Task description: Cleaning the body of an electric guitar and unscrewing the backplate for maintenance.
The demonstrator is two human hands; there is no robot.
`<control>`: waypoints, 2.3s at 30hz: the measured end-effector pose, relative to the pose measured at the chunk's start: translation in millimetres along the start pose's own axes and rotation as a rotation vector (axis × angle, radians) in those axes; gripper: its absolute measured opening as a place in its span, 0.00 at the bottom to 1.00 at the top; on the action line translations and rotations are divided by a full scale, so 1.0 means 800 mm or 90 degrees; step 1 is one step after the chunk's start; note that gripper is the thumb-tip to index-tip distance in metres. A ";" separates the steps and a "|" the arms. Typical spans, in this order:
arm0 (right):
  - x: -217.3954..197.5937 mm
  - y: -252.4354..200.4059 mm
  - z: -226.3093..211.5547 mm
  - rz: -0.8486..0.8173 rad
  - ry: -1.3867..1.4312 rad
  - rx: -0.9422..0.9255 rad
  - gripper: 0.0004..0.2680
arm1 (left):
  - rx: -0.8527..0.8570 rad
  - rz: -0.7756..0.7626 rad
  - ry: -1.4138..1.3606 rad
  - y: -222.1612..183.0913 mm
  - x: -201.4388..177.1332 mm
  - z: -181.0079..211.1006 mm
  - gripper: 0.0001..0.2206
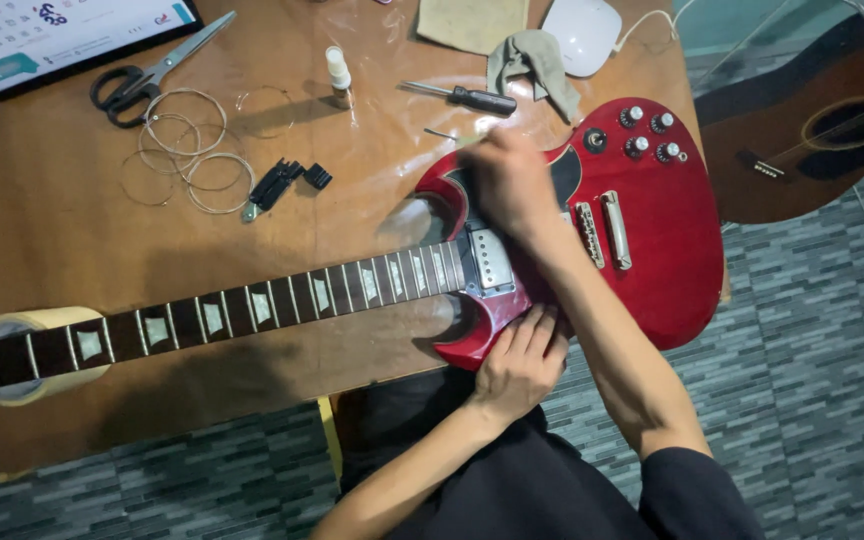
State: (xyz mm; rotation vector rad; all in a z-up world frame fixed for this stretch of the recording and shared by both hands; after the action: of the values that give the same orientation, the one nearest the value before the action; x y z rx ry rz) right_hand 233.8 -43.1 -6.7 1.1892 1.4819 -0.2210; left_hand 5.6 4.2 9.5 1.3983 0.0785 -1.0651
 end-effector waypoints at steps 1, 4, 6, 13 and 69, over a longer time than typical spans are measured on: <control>0.007 0.002 -0.013 0.000 -0.001 0.003 0.07 | 0.001 -0.001 -0.002 0.000 0.001 -0.001 0.11; 0.014 0.010 -0.046 -0.067 0.063 -0.108 0.07 | 0.008 -0.016 -0.027 -0.002 0.000 -0.001 0.09; -0.004 0.024 -0.055 -0.140 0.056 -0.204 0.09 | 0.010 -0.020 -0.006 0.003 -0.004 -0.002 0.08; -0.046 -0.020 -0.060 -0.273 -0.037 -0.197 0.04 | 0.013 -0.019 -0.008 -0.020 0.008 0.000 0.11; -0.066 -0.095 0.022 0.023 -0.189 0.120 0.06 | -0.533 -0.490 -0.141 0.092 -0.013 -0.199 0.19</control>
State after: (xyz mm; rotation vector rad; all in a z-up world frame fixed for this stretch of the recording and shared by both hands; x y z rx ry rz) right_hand 178.2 -119.7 -4.0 1.2701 1.1990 -0.4998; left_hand 130.7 125.2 31.7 0.4599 0.8532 -1.5532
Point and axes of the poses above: each hand's wrist, its own y-axis towards the middle knuckle, its own x-axis out of the palm, z = x × y, the point moved 1 cm from there along y, towards the middle knuckle, and after that the axes turned 1 degree about -y, right-handed, at the moved point
